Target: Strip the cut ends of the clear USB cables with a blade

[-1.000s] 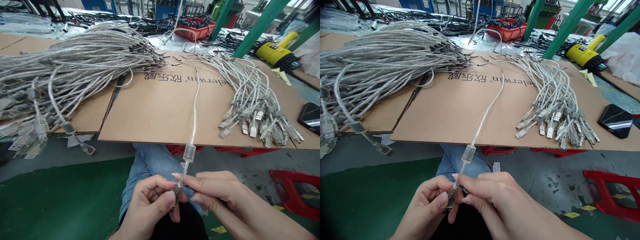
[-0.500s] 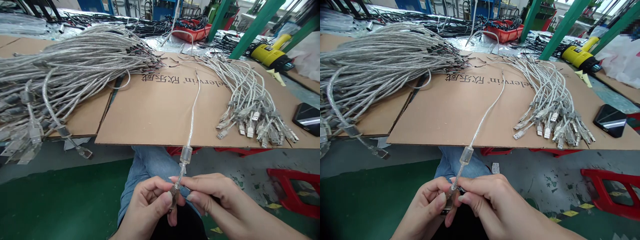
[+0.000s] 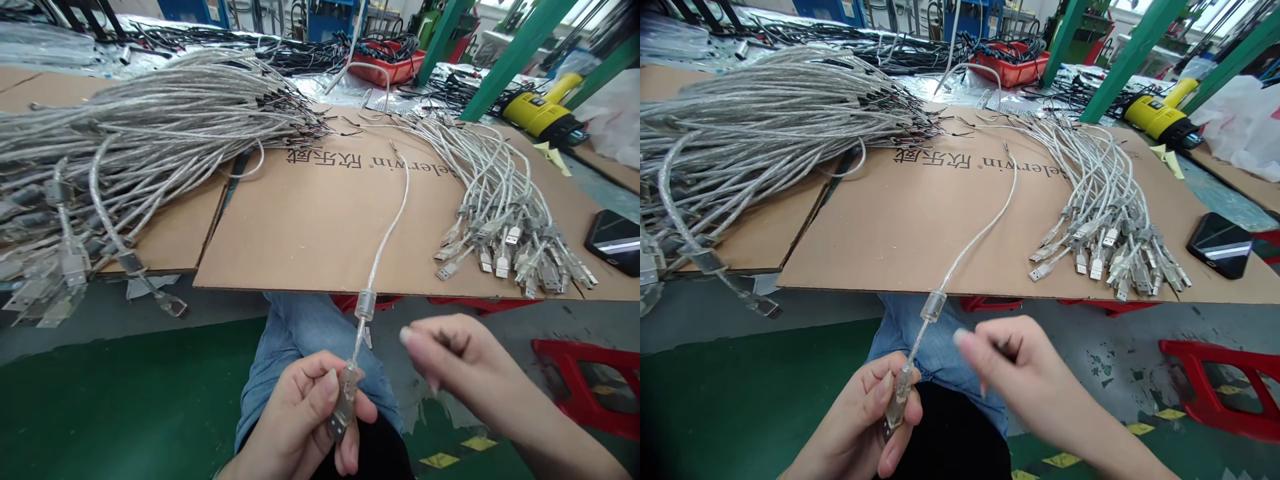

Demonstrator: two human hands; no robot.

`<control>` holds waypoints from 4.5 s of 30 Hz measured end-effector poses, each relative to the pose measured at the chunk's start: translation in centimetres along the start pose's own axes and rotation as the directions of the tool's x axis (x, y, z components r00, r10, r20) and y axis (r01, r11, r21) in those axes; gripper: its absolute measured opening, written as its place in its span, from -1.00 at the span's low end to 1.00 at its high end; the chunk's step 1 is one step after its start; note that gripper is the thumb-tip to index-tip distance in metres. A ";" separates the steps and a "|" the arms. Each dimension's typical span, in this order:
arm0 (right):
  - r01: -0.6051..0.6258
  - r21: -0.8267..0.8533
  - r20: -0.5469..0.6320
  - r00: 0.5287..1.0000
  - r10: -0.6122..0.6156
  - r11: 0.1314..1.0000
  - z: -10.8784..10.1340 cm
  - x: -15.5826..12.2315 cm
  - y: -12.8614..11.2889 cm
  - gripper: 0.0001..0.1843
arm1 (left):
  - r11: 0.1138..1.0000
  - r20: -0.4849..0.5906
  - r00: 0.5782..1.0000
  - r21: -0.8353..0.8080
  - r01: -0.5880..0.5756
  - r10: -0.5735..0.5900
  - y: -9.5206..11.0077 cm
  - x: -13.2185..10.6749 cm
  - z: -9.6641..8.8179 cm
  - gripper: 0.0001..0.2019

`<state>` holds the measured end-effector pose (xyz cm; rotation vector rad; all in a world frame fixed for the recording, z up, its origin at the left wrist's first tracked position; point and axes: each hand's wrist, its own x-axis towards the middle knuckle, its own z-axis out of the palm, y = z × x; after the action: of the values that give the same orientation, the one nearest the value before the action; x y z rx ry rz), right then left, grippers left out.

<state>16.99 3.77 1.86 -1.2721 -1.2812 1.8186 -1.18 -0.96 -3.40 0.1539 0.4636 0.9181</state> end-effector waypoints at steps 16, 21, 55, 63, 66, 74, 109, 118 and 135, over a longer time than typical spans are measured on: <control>0.061 0.398 -0.183 0.983 0.015 0.915 0.4 1.2 4.8 -0.70 | 0.976 0.047 0.976 0.059 0.212 -0.215 -0.3 0.1 0.0 -0.80; 0.241 0.333 -0.218 0.960 -0.175 0.912 1.2 2.2 2.1 -0.71 | 0.869 0.057 0.973 0.462 0.174 -0.225 -0.3 0.0 0.1 -0.59; 0.452 -0.509 0.329 0.889 -0.320 0.732 1.0 -2.0 0.6 -0.75 | 0.825 -0.126 0.931 0.516 -0.233 0.342 -0.1 0.0 1.6 -0.73; 0.498 -0.557 0.321 0.867 -0.381 0.665 1.0 -1.9 -0.1 -0.75 | 0.746 -0.111 0.910 0.616 -0.252 0.399 -0.1 -0.1 1.8 -0.73; 0.526 -0.531 0.329 0.851 -0.410 0.664 1.1 -1.8 -0.1 -0.73 | 0.737 -0.092 0.910 0.622 -0.265 0.404 -0.1 -0.1 1.7 -0.77; 0.467 -0.553 0.311 0.884 -0.349 0.690 1.1 -1.7 0.7 -0.70 | 0.743 -0.069 0.917 0.612 -0.272 0.393 -0.1 0.0 1.3 -0.79; 0.442 -0.518 0.329 0.893 -0.306 0.733 0.8 -0.6 -0.3 -0.68 | 0.833 -0.212 0.953 0.549 -0.066 0.215 -1.1 -0.3 0.9 -0.45; 0.514 -0.545 0.382 0.856 -0.350 0.662 0.8 -0.8 -0.9 -0.61 | 0.688 -0.161 0.953 0.722 -0.063 0.256 -0.5 -0.2 1.5 -0.42; 0.498 -0.472 0.217 0.865 -0.452 0.727 1.0 -0.9 0.7 -0.73 | 0.736 -0.172 0.949 0.672 -0.082 0.262 -0.6 -0.2 1.4 -0.52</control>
<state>16.52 2.37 1.64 -0.9738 -2.0259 1.2038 -0.25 -1.40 -2.26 0.7479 1.0298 0.9278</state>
